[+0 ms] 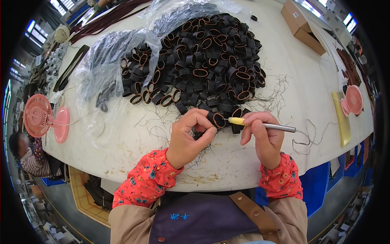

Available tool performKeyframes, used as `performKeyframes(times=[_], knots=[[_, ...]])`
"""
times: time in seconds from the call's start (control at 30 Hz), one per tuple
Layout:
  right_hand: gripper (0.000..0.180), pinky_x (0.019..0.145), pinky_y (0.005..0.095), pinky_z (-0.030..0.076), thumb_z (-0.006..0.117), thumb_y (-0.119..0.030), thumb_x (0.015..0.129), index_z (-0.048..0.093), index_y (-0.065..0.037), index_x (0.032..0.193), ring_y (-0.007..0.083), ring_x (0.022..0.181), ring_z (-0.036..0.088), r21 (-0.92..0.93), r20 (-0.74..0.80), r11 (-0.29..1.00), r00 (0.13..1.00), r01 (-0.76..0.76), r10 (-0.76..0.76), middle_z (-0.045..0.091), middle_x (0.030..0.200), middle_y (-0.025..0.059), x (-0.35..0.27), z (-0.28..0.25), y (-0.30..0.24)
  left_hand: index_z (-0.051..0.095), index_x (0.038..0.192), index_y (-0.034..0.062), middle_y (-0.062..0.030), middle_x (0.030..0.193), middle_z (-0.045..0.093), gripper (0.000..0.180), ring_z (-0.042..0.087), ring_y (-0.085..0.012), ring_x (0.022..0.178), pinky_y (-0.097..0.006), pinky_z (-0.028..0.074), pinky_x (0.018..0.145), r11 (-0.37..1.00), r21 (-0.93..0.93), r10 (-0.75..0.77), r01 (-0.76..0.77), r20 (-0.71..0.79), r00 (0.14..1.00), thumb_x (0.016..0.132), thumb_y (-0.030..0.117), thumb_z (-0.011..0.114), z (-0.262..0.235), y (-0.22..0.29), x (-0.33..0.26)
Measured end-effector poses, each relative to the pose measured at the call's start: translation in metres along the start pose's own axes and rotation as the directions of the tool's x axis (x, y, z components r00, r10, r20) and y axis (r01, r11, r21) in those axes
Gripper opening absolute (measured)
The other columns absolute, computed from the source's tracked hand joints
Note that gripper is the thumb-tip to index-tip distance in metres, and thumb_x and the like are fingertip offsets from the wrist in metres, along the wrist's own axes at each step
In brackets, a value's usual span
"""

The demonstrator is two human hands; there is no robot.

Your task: Applying edge paint to small leather loops using an applicator tool.

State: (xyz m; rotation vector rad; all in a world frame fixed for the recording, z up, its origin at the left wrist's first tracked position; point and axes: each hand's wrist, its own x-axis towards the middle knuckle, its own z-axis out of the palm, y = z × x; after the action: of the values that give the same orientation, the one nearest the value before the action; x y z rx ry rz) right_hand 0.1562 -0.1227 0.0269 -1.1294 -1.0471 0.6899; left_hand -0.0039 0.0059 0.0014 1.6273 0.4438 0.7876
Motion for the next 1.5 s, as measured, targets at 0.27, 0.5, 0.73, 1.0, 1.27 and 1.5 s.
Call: performKeyframes(times=[0.27,0.5,0.73,1.0,1.27,1.5], knots=[[0.02,0.057,0.0209,0.041,0.047,-0.016,0.098,0.056,0.0,0.102,0.0077,0.06,0.054,0.025,0.01,1.0,1.0,0.011,-0.011,0.058,0.069,0.0042,0.0,0.001,0.0021,0.058,0.078,0.0024,-0.0051,0.091,0.059,0.009,0.054,-0.0081,0.069,-0.022,0.046,0.065,0.999,0.022,0.025,-0.025,0.013,1.0,0.075,-0.001,0.066,0.0003,-0.0014,-0.0009],[0.019,0.058,0.0214,0.042,0.047,-0.016,0.098,0.056,0.0,0.103,0.0083,0.061,0.055,0.018,0.001,0.999,0.999,0.034,-0.034,0.059,0.07,0.0049,-0.0009,0.0001,0.0032,0.059,0.079,0.0031,-0.0042,0.091,0.059,0.009,0.053,-0.0081,0.071,-0.022,0.045,0.066,1.0,0.004,-0.004,0.004,0.001,1.0,0.076,0.0,0.066,0.0013,-0.0019,-0.0014],[0.017,0.056,0.0218,0.042,0.048,-0.015,0.097,0.057,0.0,0.102,0.0087,0.061,0.056,-0.016,0.027,0.999,0.999,0.043,-0.042,0.059,0.072,0.0054,-0.0007,0.0005,0.0026,0.059,0.079,0.0039,-0.0026,0.09,0.059,0.009,0.048,-0.0066,0.069,-0.022,0.042,0.065,0.999,-0.036,-0.034,0.033,-0.033,0.999,0.076,0.001,0.068,0.0011,-0.0036,-0.0006],[0.017,0.056,0.0215,0.043,0.05,-0.014,0.096,0.058,-0.001,0.102,0.0097,0.062,0.058,-0.077,0.031,0.995,0.998,0.059,-0.057,0.059,0.074,0.006,-0.0003,0.0011,0.0044,0.06,0.078,0.0035,-0.0032,0.089,0.059,0.009,0.049,-0.0078,0.069,-0.022,0.043,0.066,1.0,0.009,-0.023,0.023,-0.032,0.999,0.075,0.002,0.068,0.0014,-0.0025,-0.0012],[0.017,0.055,0.0216,0.044,0.05,-0.014,0.096,0.058,0.0,0.102,0.0098,0.061,0.058,-0.1,0.023,0.993,0.998,0.056,-0.054,0.059,0.074,0.006,0.0,-0.001,0.0034,0.06,0.079,0.0033,-0.0035,0.089,0.059,0.009,0.05,-0.0082,0.07,-0.022,0.043,0.066,0.999,0.037,0.0,0.001,-0.029,1.0,0.075,0.002,0.068,0.0014,-0.0019,-0.0009],[0.016,0.055,0.0214,0.043,0.05,-0.013,0.096,0.058,0.0,0.102,0.0096,0.062,0.058,-0.101,0.042,0.991,0.996,0.083,-0.079,0.059,0.074,0.0059,0.0009,0.0006,0.0038,0.06,0.079,0.0033,-0.0038,0.09,0.059,0.009,0.051,-0.0085,0.071,-0.022,0.044,0.067,0.999,0.05,0.01,-0.009,-0.028,1.0,0.075,0.001,0.068,0.0021,-0.0025,-0.0012]])
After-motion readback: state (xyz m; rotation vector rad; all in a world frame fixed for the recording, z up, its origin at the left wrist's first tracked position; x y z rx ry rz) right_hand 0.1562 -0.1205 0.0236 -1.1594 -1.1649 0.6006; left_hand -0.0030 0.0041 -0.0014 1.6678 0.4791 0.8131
